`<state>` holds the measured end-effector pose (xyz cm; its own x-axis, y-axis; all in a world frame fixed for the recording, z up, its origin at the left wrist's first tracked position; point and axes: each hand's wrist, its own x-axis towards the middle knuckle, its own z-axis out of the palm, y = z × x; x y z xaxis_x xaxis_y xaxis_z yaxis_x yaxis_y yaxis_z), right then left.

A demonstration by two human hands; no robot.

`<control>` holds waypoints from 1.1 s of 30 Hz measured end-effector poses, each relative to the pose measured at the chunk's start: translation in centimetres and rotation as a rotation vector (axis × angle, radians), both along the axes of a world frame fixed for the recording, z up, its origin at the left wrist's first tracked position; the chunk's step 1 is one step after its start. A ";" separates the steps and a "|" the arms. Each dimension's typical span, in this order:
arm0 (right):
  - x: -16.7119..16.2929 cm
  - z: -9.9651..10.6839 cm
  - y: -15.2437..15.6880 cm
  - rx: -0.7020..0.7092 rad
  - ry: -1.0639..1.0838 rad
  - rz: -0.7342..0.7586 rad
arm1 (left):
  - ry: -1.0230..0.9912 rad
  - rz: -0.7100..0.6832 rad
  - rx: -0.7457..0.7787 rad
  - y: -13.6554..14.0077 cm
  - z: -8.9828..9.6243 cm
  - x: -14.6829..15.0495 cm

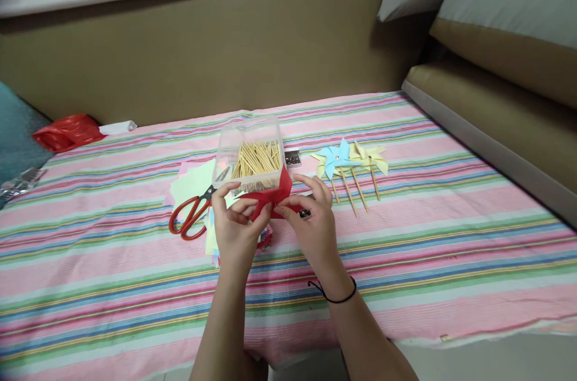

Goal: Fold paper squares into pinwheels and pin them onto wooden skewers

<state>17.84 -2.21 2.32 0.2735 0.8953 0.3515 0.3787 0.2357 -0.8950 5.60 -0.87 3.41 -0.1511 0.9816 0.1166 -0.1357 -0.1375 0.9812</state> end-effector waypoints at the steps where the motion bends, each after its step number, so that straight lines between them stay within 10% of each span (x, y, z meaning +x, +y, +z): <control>1: 0.0 0.0 0.0 0.006 -0.001 0.003 | -0.007 -0.001 0.000 0.0 0.0 0.0; 33: -0.5 0.4 -0.3 0.020 0.015 -0.037 | -0.039 0.017 0.054 0.1 -0.2 0.1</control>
